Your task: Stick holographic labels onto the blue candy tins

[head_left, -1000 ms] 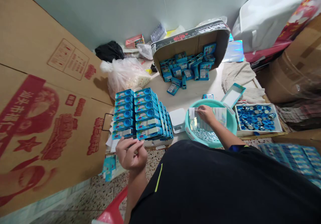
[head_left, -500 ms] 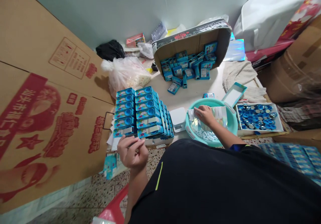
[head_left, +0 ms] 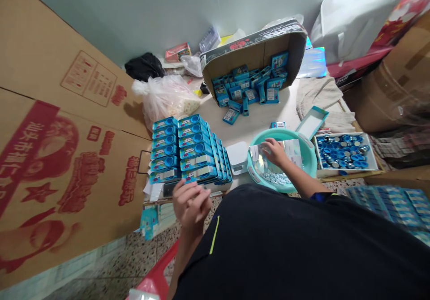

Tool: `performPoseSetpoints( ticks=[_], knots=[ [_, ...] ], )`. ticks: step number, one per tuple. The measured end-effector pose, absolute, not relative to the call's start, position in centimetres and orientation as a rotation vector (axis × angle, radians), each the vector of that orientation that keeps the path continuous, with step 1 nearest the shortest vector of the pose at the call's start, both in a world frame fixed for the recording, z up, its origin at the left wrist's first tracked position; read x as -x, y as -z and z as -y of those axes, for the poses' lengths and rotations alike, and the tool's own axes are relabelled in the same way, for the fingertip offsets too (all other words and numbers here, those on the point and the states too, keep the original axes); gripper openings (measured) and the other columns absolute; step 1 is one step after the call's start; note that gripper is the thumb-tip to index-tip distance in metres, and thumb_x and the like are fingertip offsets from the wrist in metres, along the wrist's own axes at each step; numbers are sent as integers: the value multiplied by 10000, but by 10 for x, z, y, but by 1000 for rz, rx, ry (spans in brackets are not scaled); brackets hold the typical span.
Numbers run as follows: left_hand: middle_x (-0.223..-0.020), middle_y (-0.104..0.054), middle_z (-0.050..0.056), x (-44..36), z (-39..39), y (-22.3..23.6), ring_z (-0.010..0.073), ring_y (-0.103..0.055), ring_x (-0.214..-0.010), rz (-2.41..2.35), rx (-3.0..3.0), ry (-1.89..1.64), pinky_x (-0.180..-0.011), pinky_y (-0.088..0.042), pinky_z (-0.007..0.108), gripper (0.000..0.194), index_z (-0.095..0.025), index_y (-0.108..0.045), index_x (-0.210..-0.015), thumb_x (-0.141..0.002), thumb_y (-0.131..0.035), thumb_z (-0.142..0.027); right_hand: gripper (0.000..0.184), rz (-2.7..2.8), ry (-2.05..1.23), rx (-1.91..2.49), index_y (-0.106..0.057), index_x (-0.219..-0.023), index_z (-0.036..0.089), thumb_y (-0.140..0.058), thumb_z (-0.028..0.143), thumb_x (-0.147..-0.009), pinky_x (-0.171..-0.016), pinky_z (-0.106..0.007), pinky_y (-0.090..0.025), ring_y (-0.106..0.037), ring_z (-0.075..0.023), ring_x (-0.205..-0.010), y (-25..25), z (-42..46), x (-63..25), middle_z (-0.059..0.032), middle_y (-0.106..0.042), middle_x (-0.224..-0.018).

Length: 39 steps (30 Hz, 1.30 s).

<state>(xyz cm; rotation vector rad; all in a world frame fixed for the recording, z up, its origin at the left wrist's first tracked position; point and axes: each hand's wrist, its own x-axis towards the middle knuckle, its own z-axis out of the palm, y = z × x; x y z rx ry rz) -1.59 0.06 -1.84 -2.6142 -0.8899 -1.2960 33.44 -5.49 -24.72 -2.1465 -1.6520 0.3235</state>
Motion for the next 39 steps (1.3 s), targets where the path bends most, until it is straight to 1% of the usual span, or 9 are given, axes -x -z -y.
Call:
performPoseSetpoints(
  ticks=[2,5,8,10,12,15,19,32,39],
  knots=[
    [-866,-660,29,-12,9,17,192,-670,-938,711,2880,1173,-1024,-535,469,112,-290,-707,-879,-879,-662,-187,318,1634,-357,2176,-692,-1239,153,-569,155,-946,-936,-401,-378,-536,-295,-1174,240,54,-339,-173,-578,-1343],
    [-1155,-690,43,-75,15,26,219,-616,-1193,491,3291,737,-1165,-434,502,300,-315,-673,-1195,-938,-581,-188,231,1629,-394,2218,-755,-1069,176,-548,159,-968,-952,-423,-344,-533,-311,-1143,225,57,-345,-154,-627,-1254],
    [-1418,-570,124,-139,5,60,283,-487,-1367,622,3419,371,-1216,-366,505,498,-192,-528,-1436,-943,-579,-243,205,1631,-424,2244,-770,-1049,223,-571,214,-999,-1057,-496,-250,-527,-321,-1148,213,63,-350,-121,-667,-1155],
    [-1483,-505,179,-173,-8,94,333,-437,-1409,784,3356,149,-1237,-314,524,601,-108,-455,-1498,-935,-599,-261,205,1633,-464,2248,-768,-1095,248,-584,224,-1007,-1092,-512,-211,-561,-299,-1096,209,66,-352,-94,-688,-1078],
    [-1483,-502,208,-193,-21,130,358,-436,-1408,830,3291,-43,-1241,-270,559,596,-67,-447,-1501,-951,-577,-255,232,1617,-502,2253,-757,-1156,258,-574,219,-1019,-1097,-501,-220,-586,-282,-1063,207,68,-354,-82,-697,-1067],
    [-1382,-598,197,-201,-29,173,308,-534,-1318,726,3310,-149,-1216,-319,522,511,-70,-490,-1473,-1006,-496,-278,258,1580,-548,2255,-734,-1223,266,-559,222,-1038,-1090,-473,-248,-590,-274,-1093,209,67,-358,-79,-700,-1117],
    [-1471,-543,191,-188,-24,200,278,-510,-1368,663,3305,-168,-1218,-334,478,540,-82,-445,-1518,-1033,-449,-321,211,1572,-610,2242,-765,-1127,261,-582,217,-1032,-1079,-447,-271,-598,-262,-1089,211,64,-362,-65,-715,-1101],
    [-1686,-202,107,-170,-24,218,333,-168,-1578,805,3133,-218,-1269,-180,584,603,-234,-324,-1610,-1045,-411,-425,247,1555,-699,2214,-749,-1207,297,-545,279,-1067,-1106,-444,-248,-588,-251,-1135,222,56,-371,-64,-707,-1148],
    [-1656,-290,121,-171,-25,216,346,-203,-1567,711,3252,-166,-1263,-137,648,528,-200,-457,-1536,-1042,-428,-386,276,1525,-722,2229,-740,-1228,283,-518,263,-1064,-1125,-453,-225,-574,-260,-1142,222,54,-370,-73,-697,-1162]
  ],
)
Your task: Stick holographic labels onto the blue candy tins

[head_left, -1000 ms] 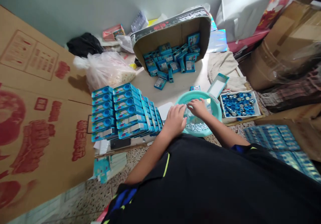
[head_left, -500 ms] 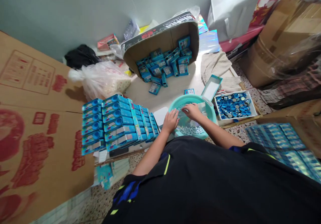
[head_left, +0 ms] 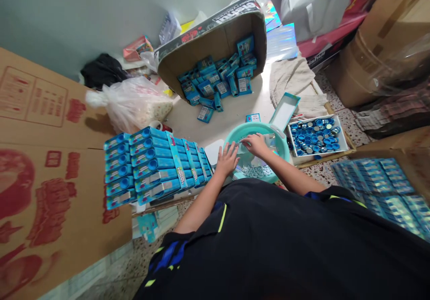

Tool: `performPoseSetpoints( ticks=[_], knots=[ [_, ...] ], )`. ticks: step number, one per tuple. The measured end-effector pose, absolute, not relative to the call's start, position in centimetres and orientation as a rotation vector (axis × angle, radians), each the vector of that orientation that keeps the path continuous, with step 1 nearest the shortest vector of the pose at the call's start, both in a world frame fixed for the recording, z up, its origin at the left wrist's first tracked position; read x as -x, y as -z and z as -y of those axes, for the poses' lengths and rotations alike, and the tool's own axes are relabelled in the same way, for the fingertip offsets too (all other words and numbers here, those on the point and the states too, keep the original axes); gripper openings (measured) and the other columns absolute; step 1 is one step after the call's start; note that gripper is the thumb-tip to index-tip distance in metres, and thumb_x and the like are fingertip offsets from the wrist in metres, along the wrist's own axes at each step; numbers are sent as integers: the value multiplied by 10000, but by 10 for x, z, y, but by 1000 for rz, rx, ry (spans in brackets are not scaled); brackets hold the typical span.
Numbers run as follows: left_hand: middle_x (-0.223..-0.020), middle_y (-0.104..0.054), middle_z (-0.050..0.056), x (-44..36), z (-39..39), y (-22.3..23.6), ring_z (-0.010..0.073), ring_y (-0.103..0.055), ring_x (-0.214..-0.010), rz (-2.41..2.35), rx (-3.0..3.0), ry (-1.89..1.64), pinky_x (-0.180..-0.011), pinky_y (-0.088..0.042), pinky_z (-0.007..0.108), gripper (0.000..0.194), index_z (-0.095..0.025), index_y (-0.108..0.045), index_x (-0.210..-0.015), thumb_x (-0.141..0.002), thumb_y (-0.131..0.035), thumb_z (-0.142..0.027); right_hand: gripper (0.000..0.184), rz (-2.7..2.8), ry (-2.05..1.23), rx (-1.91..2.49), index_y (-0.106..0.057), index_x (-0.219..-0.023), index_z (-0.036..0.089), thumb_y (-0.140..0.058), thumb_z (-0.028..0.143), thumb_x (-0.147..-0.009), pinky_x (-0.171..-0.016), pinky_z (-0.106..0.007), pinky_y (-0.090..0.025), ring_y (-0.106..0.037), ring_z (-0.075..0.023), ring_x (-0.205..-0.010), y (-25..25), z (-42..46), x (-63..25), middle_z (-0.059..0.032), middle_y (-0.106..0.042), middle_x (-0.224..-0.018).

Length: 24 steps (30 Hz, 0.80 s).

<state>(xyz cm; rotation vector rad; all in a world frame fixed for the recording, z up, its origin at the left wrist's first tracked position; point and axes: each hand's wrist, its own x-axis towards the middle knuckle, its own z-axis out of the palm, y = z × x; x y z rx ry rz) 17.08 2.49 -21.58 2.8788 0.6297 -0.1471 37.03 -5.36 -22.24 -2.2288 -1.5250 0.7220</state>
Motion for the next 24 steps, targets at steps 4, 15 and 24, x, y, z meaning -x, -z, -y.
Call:
performPoseSetpoints(
  ticks=[4,15,24],
  knots=[
    [-1513,-514,164,-168,-19,215,326,-377,-1497,-361,-2740,71,-1253,-163,670,339,-158,-665,-1266,-1019,-462,-272,297,1520,-733,2227,-735,-1224,273,-478,271,-1076,-1139,-476,-216,-572,-264,-1140,221,52,-370,-77,-692,-1165],
    [-925,-728,87,-188,-23,194,197,-707,-901,-536,-2630,214,-1023,-514,407,359,-138,-568,-1290,-1062,-395,-356,372,1541,-777,2207,-690,-1294,238,-419,194,-1044,-1165,-496,-197,-547,-265,-1190,214,58,-370,-90,-671,-1221],
    [-1059,-732,200,-221,-24,192,287,-729,-917,-796,-2665,559,-815,-522,332,677,-59,-215,-1599,-1069,-359,-455,373,1561,-794,2203,-688,-1298,253,-417,208,-1046,-1165,-521,-209,-557,-266,-1174,214,58,-371,-91,-675,-1195]
  ],
)
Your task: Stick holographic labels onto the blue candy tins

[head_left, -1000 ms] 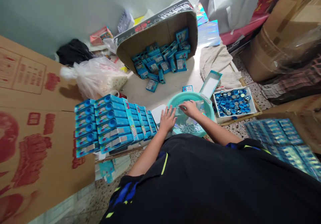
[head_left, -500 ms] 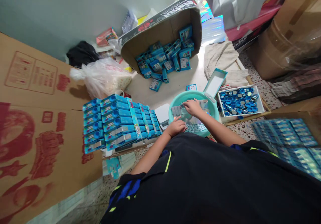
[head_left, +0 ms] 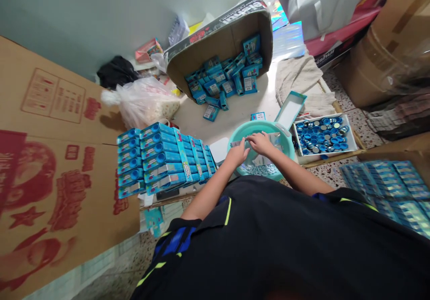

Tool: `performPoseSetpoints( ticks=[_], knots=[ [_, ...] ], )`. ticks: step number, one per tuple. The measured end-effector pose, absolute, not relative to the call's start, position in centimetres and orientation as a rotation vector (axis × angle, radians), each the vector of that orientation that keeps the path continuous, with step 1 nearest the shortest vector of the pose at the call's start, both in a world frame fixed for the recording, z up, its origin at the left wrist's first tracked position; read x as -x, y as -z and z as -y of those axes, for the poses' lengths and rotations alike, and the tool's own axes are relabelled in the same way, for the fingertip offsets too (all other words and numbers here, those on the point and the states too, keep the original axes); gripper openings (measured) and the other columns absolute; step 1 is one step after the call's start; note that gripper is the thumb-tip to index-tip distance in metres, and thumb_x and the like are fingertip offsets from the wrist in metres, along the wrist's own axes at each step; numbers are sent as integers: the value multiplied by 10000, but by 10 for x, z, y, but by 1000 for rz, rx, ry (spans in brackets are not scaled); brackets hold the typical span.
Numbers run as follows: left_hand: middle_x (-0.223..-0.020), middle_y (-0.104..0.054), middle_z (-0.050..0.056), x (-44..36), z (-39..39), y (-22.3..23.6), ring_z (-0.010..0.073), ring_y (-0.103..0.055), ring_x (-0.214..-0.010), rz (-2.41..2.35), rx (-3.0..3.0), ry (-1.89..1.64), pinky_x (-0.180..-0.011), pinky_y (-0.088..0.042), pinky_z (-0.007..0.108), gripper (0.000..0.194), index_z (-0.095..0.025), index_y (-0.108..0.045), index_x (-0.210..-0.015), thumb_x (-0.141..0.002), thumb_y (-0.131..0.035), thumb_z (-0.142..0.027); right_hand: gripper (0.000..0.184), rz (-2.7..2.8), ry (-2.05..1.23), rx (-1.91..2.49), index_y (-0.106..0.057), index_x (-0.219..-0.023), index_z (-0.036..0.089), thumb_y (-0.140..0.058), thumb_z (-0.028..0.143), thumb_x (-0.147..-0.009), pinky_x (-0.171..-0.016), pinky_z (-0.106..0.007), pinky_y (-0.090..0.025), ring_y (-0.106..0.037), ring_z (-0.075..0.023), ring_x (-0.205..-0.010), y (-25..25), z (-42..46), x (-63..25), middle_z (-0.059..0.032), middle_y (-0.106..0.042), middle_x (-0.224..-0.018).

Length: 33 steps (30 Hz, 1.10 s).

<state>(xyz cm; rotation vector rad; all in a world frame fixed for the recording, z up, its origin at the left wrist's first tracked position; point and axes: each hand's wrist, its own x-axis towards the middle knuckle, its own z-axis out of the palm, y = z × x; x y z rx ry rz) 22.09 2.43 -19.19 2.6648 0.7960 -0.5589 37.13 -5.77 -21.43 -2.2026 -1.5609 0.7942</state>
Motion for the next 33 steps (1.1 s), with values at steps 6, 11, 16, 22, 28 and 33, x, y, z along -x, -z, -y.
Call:
performPoseSetpoints(
  ticks=[6,11,16,22,28,33],
  knots=[
    [-989,-736,202,-215,-24,197,269,-730,-885,-665,-2745,716,-907,-513,366,647,-25,-112,-1618,-1063,-319,-286,359,1578,-791,2220,-714,-1252,266,-426,219,-1042,-1170,-524,-215,-556,-269,-1176,218,57,-372,-87,-667,-1204],
    [-995,-744,178,-205,-23,202,247,-724,-973,-597,-2796,734,-1100,-413,433,630,-48,-151,-1617,-1030,-334,-183,351,1593,-798,2215,-713,-1264,257,-432,248,-1054,-1173,-526,-216,-551,-273,-1180,219,56,-373,-100,-654,-1220],
    [-1022,-746,154,-203,-23,206,231,-711,-1023,-631,-2829,691,-1150,-364,443,601,-69,-141,-1622,-1067,-280,-255,342,1603,-817,2200,-716,-1272,272,-450,273,-1056,-1170,-545,-211,-550,-279,-1180,219,56,-373,-98,-652,-1219],
    [-998,-746,156,-207,-21,210,237,-711,-1006,-667,-2848,626,-1157,-351,468,601,-51,-169,-1613,-1074,-305,-280,341,1603,-815,2212,-712,-1284,276,-455,267,-1060,-1175,-554,-215,-548,-276,-1195,218,56,-371,-100,-637,-1251],
    [-1028,-747,137,-202,-13,211,247,-706,-1024,-629,-2831,580,-1170,-335,488,521,-143,-370,-1558,-1056,-380,-283,332,1603,-805,2220,-709,-1283,287,-450,303,-1076,-1181,-566,-203,-542,-284,-1206,218,58,-370,-95,-633,-1274],
    [-1096,-727,164,-204,-11,208,269,-683,-1085,-712,-2846,492,-1184,-303,513,622,-98,-175,-1623,-1067,-334,-324,335,1621,-808,2220,-706,-1282,267,-456,261,-1059,-1184,-564,-194,-537,-282,-1208,219,60,-371,-98,-636,-1275]
  ],
)
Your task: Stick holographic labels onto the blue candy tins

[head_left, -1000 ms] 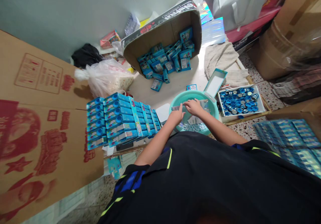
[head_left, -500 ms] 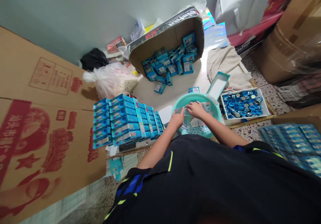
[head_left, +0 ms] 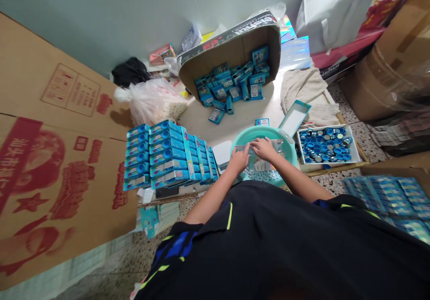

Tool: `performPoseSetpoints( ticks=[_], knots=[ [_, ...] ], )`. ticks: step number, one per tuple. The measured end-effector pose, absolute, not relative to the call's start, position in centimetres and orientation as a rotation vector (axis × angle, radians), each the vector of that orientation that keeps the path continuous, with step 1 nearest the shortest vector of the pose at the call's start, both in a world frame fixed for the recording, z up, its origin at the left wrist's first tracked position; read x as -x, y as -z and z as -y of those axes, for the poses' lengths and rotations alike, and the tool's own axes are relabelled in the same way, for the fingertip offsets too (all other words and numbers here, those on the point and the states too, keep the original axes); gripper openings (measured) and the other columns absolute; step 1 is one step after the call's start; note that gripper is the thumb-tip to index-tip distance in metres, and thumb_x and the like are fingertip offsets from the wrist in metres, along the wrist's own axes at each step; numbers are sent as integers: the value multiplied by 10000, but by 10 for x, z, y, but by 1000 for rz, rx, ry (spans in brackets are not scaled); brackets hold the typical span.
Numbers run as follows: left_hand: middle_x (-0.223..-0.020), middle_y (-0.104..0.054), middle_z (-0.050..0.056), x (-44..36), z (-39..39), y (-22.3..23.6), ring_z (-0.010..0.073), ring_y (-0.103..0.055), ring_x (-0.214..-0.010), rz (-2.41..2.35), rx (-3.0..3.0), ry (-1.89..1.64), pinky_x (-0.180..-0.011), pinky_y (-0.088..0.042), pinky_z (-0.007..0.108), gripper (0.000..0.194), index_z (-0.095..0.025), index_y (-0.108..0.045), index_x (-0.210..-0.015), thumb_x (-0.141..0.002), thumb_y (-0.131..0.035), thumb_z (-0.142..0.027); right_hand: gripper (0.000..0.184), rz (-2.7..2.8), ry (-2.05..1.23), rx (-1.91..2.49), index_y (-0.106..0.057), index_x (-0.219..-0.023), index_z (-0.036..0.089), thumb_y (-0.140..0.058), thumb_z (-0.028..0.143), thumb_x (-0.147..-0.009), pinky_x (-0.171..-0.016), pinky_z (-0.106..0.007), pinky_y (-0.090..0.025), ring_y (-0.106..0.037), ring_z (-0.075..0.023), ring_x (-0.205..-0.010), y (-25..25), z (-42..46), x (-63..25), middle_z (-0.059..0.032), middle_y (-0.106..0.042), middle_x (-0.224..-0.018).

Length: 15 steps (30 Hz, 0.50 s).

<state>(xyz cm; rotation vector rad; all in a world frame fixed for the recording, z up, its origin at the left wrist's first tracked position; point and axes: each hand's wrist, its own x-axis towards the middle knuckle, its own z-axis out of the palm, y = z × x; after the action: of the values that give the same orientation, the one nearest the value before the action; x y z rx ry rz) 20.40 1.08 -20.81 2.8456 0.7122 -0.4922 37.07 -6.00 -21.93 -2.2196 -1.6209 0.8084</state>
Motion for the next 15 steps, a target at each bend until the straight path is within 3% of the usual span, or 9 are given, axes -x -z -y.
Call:
performPoseSetpoints(
  ticks=[10,15],
  knots=[
    [-1059,-730,160,-202,-9,214,275,-688,-1045,-704,-2845,497,-1210,-240,572,600,-117,-212,-1624,-1057,-329,-277,355,1641,-807,2225,-695,-1305,269,-435,267,-1063,-1186,-563,-200,-539,-282,-1216,221,61,-371,-104,-623,-1302],
    [-1072,-729,147,-196,-5,214,276,-680,-1053,-695,-2827,512,-1216,-224,588,543,-176,-337,-1590,-1055,-350,-274,365,1635,-808,2225,-693,-1319,267,-432,289,-1065,-1182,-560,-203,-526,-297,-1234,225,61,-372,-113,-619,-1309]
  ],
)
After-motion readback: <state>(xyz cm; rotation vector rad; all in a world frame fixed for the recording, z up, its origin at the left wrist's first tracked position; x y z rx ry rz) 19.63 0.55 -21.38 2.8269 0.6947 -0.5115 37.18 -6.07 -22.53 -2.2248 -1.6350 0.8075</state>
